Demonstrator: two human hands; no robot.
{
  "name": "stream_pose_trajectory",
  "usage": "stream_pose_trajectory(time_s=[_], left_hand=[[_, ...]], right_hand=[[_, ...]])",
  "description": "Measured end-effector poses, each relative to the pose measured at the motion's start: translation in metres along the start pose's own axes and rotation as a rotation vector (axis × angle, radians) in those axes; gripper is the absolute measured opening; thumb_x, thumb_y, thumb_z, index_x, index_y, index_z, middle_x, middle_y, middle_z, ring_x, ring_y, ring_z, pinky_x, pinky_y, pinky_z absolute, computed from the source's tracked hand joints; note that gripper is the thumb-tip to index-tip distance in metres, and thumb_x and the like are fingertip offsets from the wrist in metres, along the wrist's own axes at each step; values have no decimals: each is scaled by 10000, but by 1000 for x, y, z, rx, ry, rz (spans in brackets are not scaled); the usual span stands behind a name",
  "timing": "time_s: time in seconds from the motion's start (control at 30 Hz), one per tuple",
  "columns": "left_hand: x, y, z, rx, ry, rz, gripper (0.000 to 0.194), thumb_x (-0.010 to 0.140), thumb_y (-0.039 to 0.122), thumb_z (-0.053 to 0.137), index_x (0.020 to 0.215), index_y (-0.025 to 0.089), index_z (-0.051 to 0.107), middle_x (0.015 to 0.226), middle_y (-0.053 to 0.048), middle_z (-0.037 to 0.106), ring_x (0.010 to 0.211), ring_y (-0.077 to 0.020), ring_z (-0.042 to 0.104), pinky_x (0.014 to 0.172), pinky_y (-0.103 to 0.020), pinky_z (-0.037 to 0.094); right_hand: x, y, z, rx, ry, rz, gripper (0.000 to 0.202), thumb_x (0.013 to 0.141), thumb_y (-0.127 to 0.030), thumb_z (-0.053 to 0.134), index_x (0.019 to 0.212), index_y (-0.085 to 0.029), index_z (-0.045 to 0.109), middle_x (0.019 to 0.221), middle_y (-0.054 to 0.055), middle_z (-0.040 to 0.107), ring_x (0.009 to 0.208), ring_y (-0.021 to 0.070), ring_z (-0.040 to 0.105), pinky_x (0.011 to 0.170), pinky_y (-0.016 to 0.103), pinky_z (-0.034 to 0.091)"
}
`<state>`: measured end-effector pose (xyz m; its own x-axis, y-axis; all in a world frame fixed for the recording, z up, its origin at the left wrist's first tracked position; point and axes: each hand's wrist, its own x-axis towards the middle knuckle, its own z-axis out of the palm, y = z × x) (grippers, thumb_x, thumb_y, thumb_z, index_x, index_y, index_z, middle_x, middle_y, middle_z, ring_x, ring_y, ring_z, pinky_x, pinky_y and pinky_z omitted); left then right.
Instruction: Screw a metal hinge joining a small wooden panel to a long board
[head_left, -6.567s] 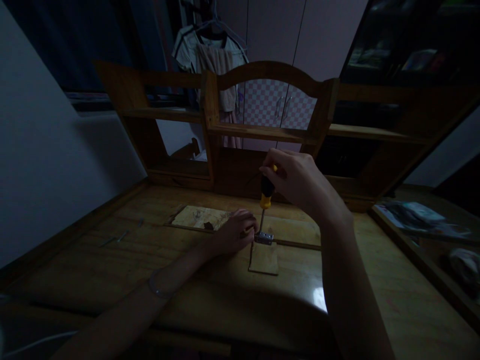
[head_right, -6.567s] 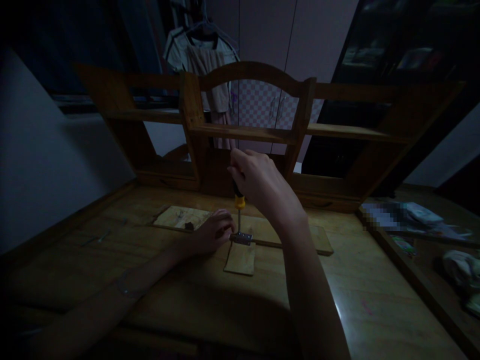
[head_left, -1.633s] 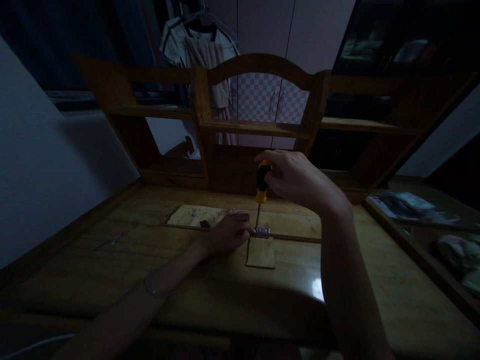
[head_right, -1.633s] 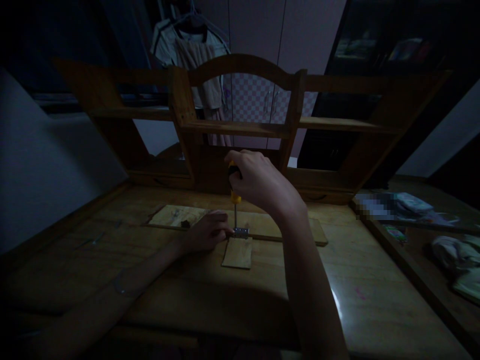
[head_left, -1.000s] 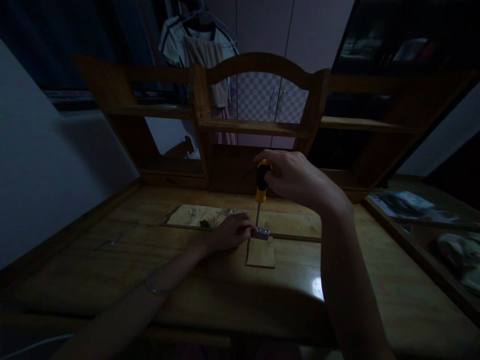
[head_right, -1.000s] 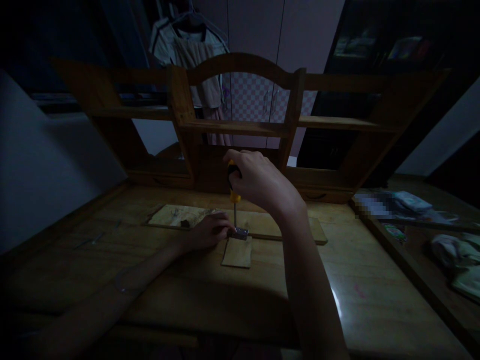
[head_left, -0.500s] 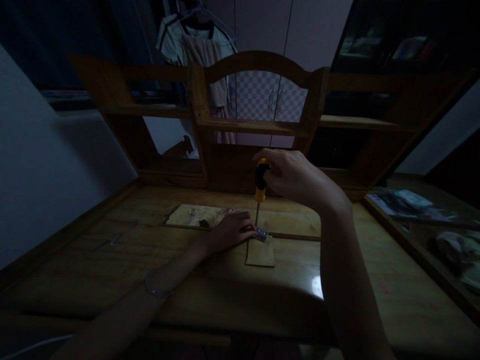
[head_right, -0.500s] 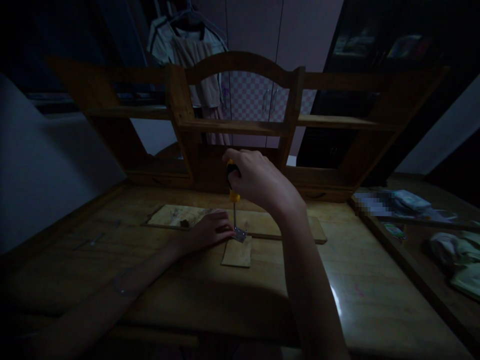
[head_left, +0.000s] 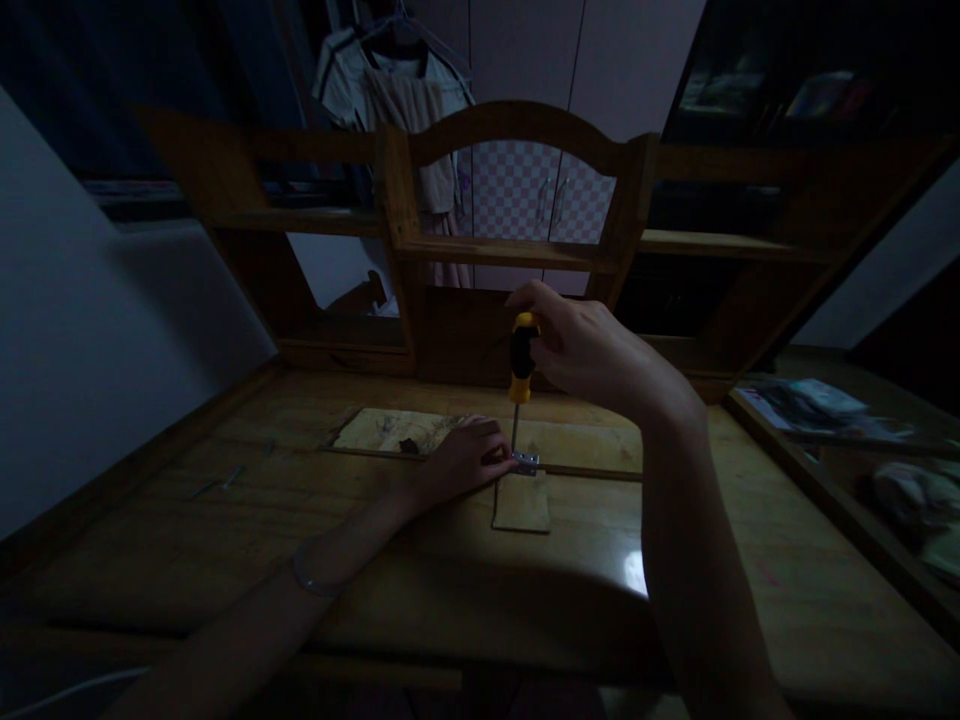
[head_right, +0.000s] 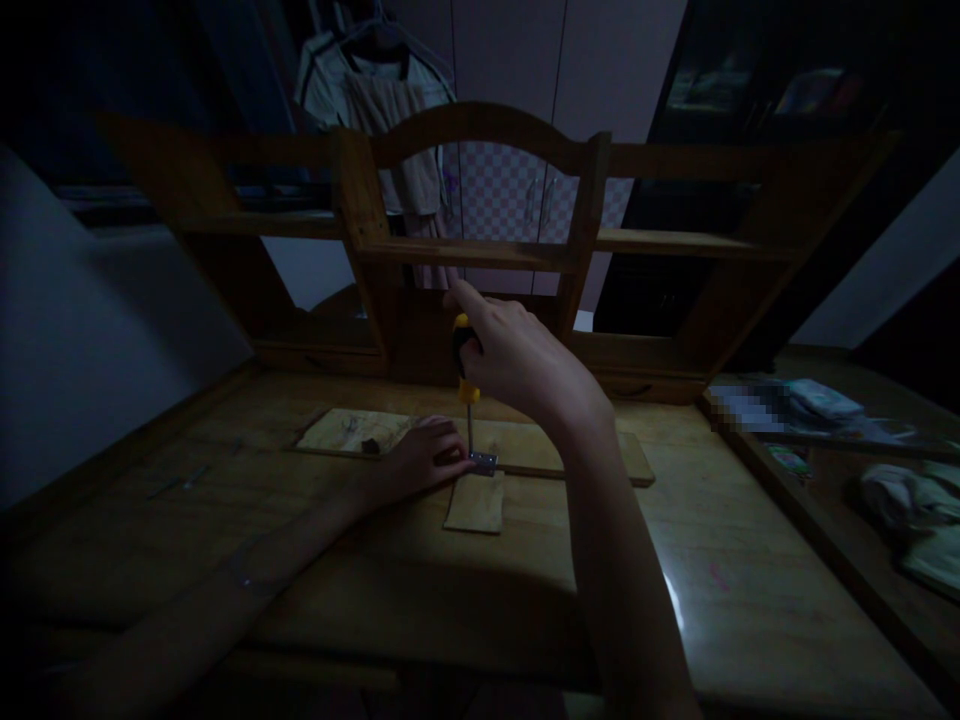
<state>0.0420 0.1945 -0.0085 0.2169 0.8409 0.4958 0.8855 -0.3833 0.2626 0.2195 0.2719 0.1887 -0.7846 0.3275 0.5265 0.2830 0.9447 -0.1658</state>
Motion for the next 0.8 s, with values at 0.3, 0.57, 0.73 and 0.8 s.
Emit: stream_pose_trajectory(time_s=[0.3,0.57,0.73,0.8], left_hand=[[-1,-4,4,-52,43,-55,272,788,391,764,926,203,623,908,-20,622,918,-209,567,835,-328,424],[0,-3,5,-59,41,-78,252,793,388,762,904,196,644,847,-16,603,862,-199,560,807,-325,423],[1,-2,3,-64,23,-85,233,805,392,751,892,200,653,856,-20,608,883,-207,557,794,-318,419],[1,-3,3,-72,10,-78,242,816,412,739,888,198,654,845,-20,604,877,-205,554,796,-318,417]], right_hand=[[1,2,-3,-15,4,-2,299,852,-121,540,1130,-183,629,925,60,664,732,148,555,649,254,364],[1,1,-5,-43,25,28,222,854,-192,599,1058,-176,685,879,53,670,721,152,564,659,267,374],[-1,-6,-9,33,12,-37,295,863,-134,523,1092,-166,706,772,23,664,676,130,567,655,250,369],[-2,-8,-8,32,16,-44,285,865,-128,515,1078,-165,701,799,27,668,689,132,565,658,250,364]])
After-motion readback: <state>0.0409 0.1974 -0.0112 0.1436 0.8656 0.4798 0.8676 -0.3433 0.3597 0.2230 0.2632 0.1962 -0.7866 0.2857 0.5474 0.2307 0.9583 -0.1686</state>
